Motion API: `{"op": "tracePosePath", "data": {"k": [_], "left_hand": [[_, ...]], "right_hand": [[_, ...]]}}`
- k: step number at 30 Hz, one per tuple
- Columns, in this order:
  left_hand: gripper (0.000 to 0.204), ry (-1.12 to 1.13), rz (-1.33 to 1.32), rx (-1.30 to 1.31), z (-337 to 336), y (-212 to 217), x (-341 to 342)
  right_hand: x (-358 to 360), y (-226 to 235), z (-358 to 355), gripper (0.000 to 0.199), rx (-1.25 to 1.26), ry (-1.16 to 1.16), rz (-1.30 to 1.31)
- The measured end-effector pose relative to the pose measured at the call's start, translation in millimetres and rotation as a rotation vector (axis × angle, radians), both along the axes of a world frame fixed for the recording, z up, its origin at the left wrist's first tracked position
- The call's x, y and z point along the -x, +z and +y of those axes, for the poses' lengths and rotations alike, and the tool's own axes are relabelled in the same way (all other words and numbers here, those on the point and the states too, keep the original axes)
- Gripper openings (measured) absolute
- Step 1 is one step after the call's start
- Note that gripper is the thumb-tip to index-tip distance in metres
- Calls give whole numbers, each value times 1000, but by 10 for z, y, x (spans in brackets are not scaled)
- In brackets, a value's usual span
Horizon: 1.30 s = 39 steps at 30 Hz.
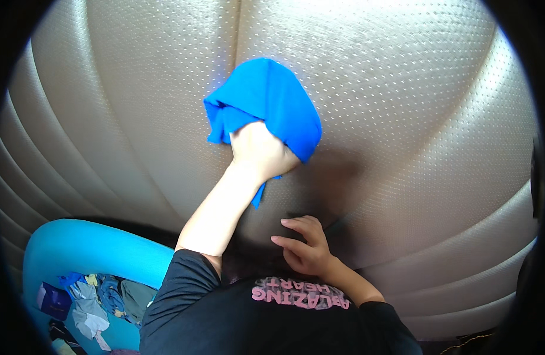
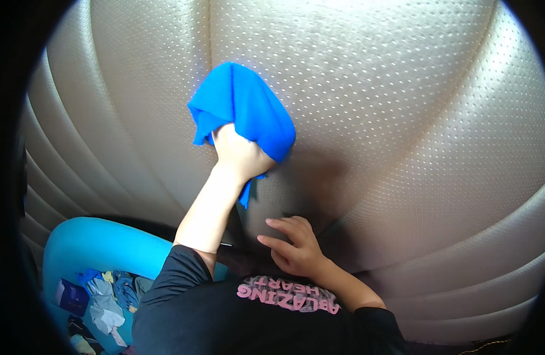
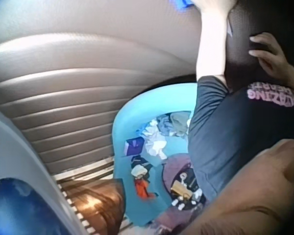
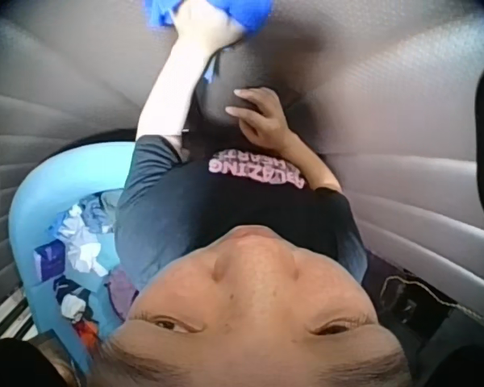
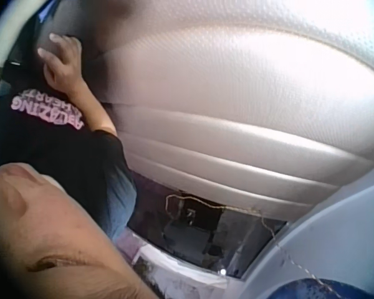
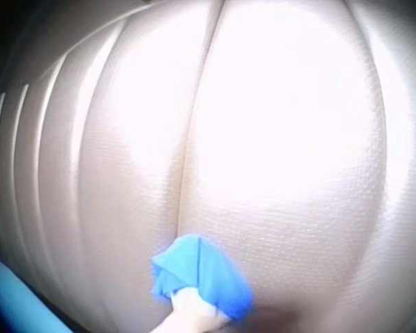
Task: The person folds a white cloth on a blue sofa and places it on the seat. They then pick up a blue cloth and wipe a textured wall, a television screen, and a floral-patterned curtain.
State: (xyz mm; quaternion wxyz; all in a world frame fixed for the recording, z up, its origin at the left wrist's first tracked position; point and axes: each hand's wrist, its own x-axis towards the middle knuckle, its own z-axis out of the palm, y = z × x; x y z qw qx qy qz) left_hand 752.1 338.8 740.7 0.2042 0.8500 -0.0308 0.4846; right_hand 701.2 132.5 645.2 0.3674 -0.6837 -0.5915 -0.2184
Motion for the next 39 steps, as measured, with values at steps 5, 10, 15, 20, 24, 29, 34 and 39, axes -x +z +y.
{"op": "tracePosePath", "data": {"k": [5, 10, 15, 20, 24, 29, 34, 39], "left_hand": [[24, -21, -130, -16, 177, -509, -8], [20, 83, 8, -270, 25, -1624, 193], [19, -5, -11, -121, -265, -1775, 81], [18, -88, -82, -89, -787, -1564, -112], [18, -132, -118, -75, -1196, -1455, -235], [17, -164, -68, -66, -1499, -1875, -189], [17, -26, 102, -4, -1036, -2609, -11], [16, 67, 1, 232, -322, -2627, 257]], "right_hand": [[11, -76, 355, 46, -21, 28, 48], [36, -90, 564, 46, -1, 33, 43], [23, -119, 545, 46, -7, 34, 20], [67, -48, 493, 43, -46, 38, -19], [85, 67, 418, 42, -58, 124, -66], [77, -26, 194, 41, -18, 125, -33], [48, -24, -50, 42, 40, 133, -19], [59, -69, -12, 44, 63, 199, 39]]}}
